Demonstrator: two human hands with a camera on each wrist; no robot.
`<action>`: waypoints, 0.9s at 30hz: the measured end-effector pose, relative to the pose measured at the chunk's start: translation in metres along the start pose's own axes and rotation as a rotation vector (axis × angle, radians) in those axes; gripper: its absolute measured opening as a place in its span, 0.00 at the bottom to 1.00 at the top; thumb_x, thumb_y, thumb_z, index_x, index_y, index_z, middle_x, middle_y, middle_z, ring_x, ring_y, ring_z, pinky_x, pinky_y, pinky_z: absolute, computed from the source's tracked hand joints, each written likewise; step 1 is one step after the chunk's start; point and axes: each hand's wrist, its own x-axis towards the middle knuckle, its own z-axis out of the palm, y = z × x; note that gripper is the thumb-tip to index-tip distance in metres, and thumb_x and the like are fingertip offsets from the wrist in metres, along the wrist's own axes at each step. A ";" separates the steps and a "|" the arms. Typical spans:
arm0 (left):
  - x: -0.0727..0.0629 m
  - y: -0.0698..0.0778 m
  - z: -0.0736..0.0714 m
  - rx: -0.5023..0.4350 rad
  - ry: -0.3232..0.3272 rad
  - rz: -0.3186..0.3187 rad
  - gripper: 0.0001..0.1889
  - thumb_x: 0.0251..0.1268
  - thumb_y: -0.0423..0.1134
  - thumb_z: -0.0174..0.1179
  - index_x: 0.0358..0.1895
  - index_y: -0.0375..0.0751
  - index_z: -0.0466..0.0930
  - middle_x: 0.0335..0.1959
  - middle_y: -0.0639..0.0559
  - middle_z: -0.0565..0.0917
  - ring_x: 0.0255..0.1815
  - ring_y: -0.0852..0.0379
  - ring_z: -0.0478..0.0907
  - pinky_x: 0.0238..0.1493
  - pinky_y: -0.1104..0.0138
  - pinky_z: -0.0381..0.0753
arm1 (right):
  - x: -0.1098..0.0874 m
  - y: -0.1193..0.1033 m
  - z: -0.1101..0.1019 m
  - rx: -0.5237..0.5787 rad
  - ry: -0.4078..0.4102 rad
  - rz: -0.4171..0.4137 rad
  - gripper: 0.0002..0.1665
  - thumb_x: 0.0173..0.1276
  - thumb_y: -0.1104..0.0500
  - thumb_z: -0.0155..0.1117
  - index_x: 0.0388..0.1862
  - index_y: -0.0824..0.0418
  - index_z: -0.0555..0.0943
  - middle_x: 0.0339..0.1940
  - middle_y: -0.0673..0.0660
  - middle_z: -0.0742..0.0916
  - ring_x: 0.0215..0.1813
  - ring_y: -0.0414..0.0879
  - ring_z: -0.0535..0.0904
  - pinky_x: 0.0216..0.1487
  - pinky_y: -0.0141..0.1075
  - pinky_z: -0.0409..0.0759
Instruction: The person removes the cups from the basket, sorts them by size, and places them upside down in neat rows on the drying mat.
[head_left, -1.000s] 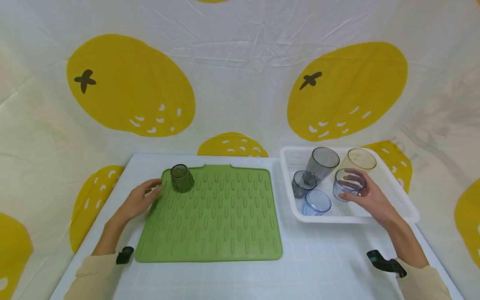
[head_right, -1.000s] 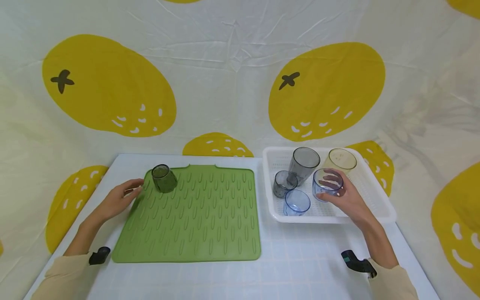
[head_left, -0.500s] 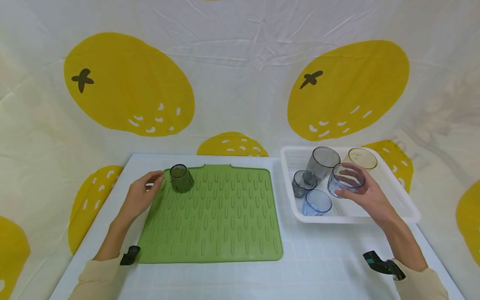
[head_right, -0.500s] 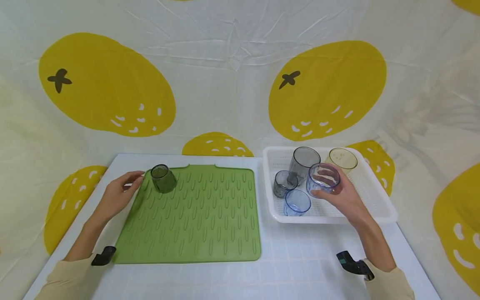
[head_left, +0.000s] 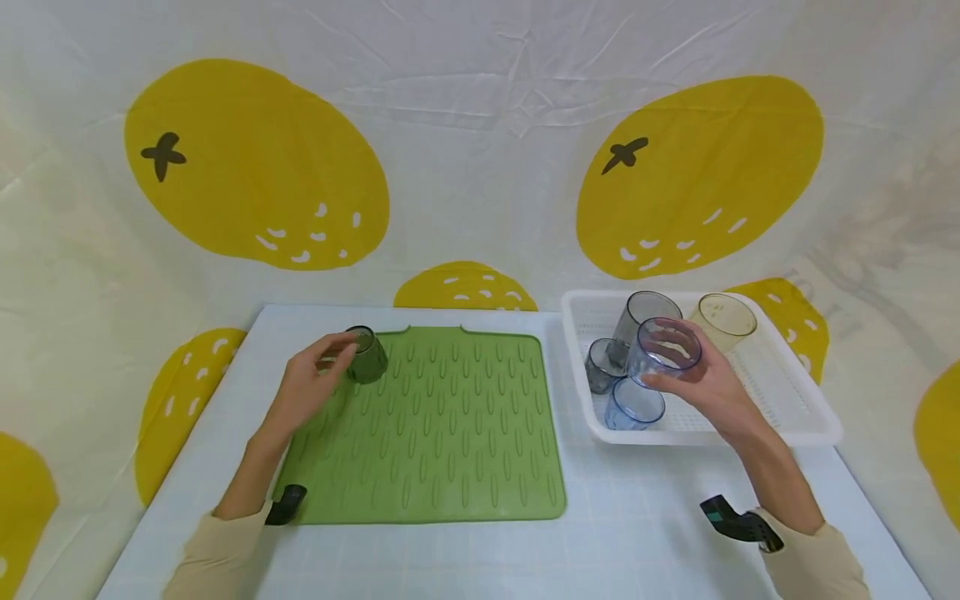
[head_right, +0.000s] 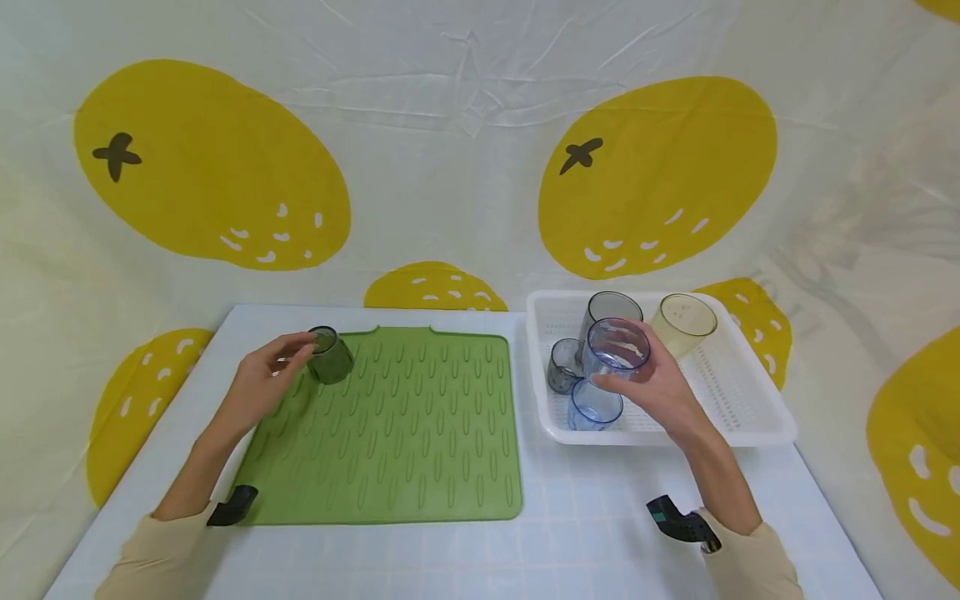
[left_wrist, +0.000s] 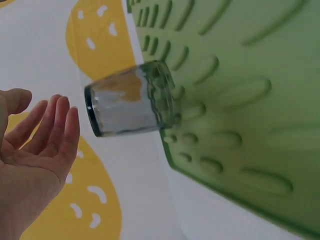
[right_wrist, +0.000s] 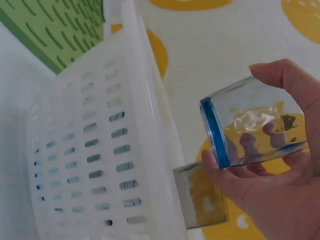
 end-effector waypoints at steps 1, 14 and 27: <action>0.001 0.002 0.002 -0.009 -0.001 0.011 0.18 0.81 0.37 0.54 0.67 0.34 0.78 0.59 0.39 0.83 0.58 0.45 0.79 0.53 0.78 0.74 | 0.001 -0.001 0.002 0.011 -0.003 -0.001 0.44 0.69 0.71 0.69 0.79 0.57 0.62 0.71 0.59 0.74 0.65 0.34 0.77 0.56 0.26 0.80; 0.012 0.032 0.032 -0.100 -0.006 0.082 0.16 0.80 0.35 0.55 0.64 0.36 0.80 0.55 0.38 0.84 0.55 0.44 0.81 0.53 0.69 0.80 | 0.022 -0.007 0.042 0.128 -0.029 -0.030 0.45 0.64 0.74 0.72 0.77 0.57 0.65 0.69 0.55 0.77 0.66 0.41 0.79 0.56 0.31 0.82; 0.012 0.053 0.063 -0.232 -0.076 0.021 0.17 0.80 0.39 0.57 0.66 0.41 0.79 0.58 0.46 0.84 0.59 0.51 0.79 0.60 0.60 0.79 | 0.033 -0.013 0.085 0.262 -0.085 0.004 0.47 0.61 0.74 0.74 0.77 0.56 0.65 0.71 0.61 0.74 0.71 0.52 0.75 0.60 0.37 0.81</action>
